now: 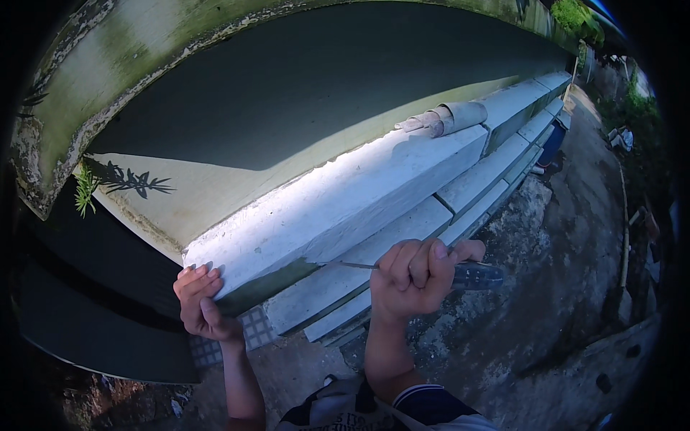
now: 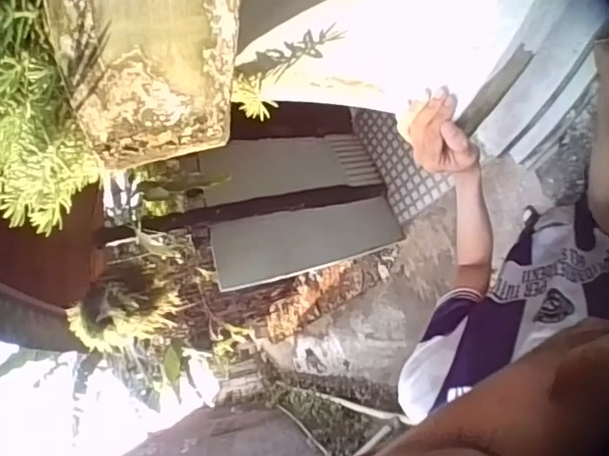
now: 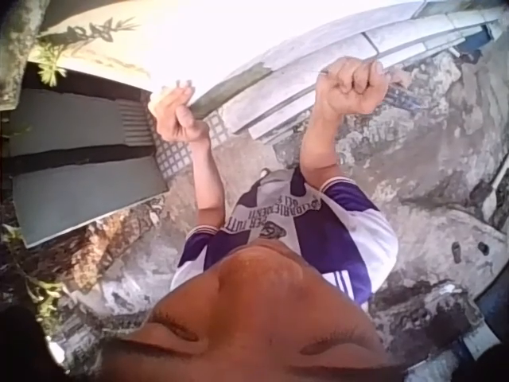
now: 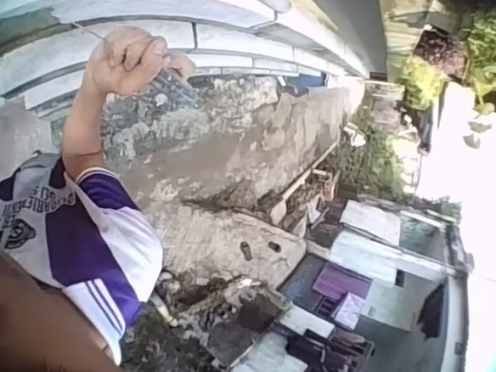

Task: The recorder uses a scraping tool to remove old paint or grime from a concrete or stone wall ledge.

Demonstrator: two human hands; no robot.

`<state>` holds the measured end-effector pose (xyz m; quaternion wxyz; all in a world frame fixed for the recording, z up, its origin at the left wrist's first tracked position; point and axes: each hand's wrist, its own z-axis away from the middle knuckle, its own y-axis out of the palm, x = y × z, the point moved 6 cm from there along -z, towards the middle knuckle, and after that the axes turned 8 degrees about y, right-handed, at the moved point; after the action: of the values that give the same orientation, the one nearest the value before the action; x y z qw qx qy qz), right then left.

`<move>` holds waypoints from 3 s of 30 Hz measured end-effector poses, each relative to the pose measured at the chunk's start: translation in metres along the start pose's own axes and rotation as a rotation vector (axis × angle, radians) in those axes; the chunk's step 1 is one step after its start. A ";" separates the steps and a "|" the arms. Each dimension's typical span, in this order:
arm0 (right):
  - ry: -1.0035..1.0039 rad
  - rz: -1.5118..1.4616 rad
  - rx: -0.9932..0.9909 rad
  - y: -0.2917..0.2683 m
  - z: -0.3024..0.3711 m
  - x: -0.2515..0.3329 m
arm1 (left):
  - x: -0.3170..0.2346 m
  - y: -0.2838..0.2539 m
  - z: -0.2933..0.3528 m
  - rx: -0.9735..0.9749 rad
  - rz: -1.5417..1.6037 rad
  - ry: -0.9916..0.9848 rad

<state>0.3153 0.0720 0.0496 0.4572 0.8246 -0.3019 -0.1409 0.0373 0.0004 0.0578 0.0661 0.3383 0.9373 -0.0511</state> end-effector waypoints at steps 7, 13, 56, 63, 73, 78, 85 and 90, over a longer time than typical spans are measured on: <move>0.027 0.098 -0.027 -0.005 0.001 -0.004 | 0.001 0.001 0.001 -0.001 0.008 -0.003; 0.030 0.202 -0.094 -0.013 0.007 -0.007 | 0.001 0.000 0.001 -0.014 -0.001 0.000; -0.037 -0.049 -0.389 -0.046 0.030 -0.009 | 0.002 0.002 0.005 -0.037 0.016 0.007; -0.039 -0.038 -0.351 -0.059 0.020 -0.010 | 0.003 0.001 0.005 -0.043 -0.005 0.002; -0.019 -0.223 -0.311 -0.072 0.027 -0.007 | 0.001 0.001 0.007 -0.030 -0.002 0.013; -0.011 -0.166 -0.428 -0.078 0.026 -0.006 | 0.004 0.000 0.006 -0.029 -0.006 0.014; 0.012 -0.072 -0.368 -0.066 0.025 -0.012 | 0.002 0.001 0.006 -0.032 -0.006 0.020; -0.043 0.038 -0.331 -0.046 0.029 -0.019 | 0.003 0.000 0.007 -0.034 -0.002 0.024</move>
<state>0.3032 0.0830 -0.0054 0.5829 0.7289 -0.2996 -0.1977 0.0352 0.0013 0.0506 0.0605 0.3367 0.9392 -0.0311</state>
